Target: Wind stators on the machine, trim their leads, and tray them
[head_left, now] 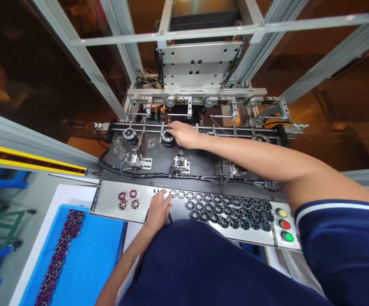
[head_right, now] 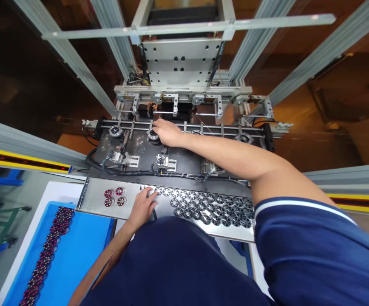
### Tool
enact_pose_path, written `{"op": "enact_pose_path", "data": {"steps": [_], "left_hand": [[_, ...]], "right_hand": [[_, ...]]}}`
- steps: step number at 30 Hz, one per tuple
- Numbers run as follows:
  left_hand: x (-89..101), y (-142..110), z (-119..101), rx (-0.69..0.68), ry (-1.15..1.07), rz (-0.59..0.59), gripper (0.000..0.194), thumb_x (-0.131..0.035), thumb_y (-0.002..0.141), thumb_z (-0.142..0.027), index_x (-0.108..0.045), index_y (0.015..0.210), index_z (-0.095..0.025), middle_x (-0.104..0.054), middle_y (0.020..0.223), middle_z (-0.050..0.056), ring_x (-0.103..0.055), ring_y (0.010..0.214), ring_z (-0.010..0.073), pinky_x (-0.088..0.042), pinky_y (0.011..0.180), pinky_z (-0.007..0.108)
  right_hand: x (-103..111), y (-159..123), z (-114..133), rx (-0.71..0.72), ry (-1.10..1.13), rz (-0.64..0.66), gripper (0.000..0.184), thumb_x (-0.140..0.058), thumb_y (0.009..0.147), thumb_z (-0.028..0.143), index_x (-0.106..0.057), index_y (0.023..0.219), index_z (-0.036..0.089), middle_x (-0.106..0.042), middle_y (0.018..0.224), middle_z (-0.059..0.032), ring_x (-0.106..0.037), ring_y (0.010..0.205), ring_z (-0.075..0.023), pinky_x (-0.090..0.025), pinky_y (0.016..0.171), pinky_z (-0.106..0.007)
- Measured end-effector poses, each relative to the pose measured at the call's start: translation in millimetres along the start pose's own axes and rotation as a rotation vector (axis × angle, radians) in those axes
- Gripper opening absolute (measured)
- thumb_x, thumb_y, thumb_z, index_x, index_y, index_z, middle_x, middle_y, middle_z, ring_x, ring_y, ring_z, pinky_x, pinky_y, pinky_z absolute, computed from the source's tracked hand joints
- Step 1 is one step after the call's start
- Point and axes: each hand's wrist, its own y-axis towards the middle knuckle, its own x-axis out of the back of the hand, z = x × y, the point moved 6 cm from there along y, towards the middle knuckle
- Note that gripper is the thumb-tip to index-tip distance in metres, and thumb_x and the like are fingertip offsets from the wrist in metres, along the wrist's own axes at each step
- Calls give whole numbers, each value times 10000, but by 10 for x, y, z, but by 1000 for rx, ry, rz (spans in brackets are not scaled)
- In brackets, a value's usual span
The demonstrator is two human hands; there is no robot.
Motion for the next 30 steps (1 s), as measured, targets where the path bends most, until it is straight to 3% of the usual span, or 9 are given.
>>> {"op": "enact_pose_path", "data": {"steps": [2, 6, 10, 13, 15, 17, 20, 27, 30], "left_hand": [[-40, 2, 1, -12, 38, 2, 303, -647, 862, -121, -657, 1143, -234, -613, 1212, 114, -589, 1156, 280, -485, 989, 501], [-70, 46, -31, -30, 65, -18, 183, -699, 830, -116, -638, 981, -199, -634, 1107, 102, -599, 1085, 282, -469, 980, 509], [55, 117, -118, -42, -2, -55, 123, -684, 835, -113, -594, 846, -195, -656, 945, 63, -614, 959, 253, -470, 952, 477], [386, 53, -204, -41, -107, -117, 64, -614, 906, -186, -587, 962, -199, -663, 966, 62, -616, 952, 228, -482, 933, 428], [684, -57, -299, -54, -181, -156, 138, -551, 956, -244, -570, 1084, -195, -664, 1061, 82, -619, 1008, 219, -486, 943, 401], [950, -186, -446, -87, -237, -164, 209, -518, 982, -300, -558, 1162, -201, -655, 1141, 92, -615, 1069, 213, -486, 963, 377], [1140, -334, -740, -170, -386, -117, 244, -545, 980, -343, -566, 1187, -216, -648, 1154, 83, -610, 1083, 201, -486, 963, 343], [917, -395, -1142, -155, -857, -246, 370, -706, 871, -486, -583, 1096, -219, -669, 934, 26, -650, 800, 146, -518, 754, 269], [854, -419, -1151, -107, -802, -293, 319, -719, 869, -452, -614, 1049, -211, -689, 881, 15, -664, 760, 137, -528, 725, 258]], "right_hand": [[-29, -119, 8, 61, -77, 33, 498, -457, 876, 19, -594, 1348, 100, -469, 1552, -156, -365, 1485, -296, -375, 1154, -488], [-63, -143, 40, 151, -182, 85, 457, -444, 893, 18, -620, 1306, 103, -538, 1498, -149, -418, 1453, -299, -406, 1122, -515], [121, -116, 211, 169, -238, 44, 401, -450, 909, 31, -630, 1267, 54, -570, 1441, -219, -451, 1420, -347, -446, 1071, -553], [375, -389, 610, 222, -155, -130, 444, -489, 962, 128, -518, 1397, 48, -468, 1521, -246, -432, 1430, -345, -420, 1113, -570], [535, -763, 1024, 389, 88, -302, 465, -579, 977, 285, -513, 1410, 128, -550, 1454, -185, -506, 1368, -297, -454, 1110, -534], [551, -1171, 1430, 564, 326, -309, 513, -649, 948, 398, -525, 1393, 174, -629, 1330, -146, -597, 1247, -258, -534, 1026, -483], [474, -1619, 1827, 617, 467, -364, 474, -660, 950, 352, -542, 1353, 133, -673, 1163, -152, -649, 1076, -222, -587, 892, -412], [422, -2043, 1962, 457, 468, -755, 248, -661, 935, 189, -632, 1179, 150, -691, 927, -85, -652, 844, -185, -583, 725, -355], [453, -2133, 1898, 396, 538, -689, 244, -662, 934, 216, -650, 1171, 156, -701, 982, -103, -664, 910, -201, -591, 781, -391]]}}
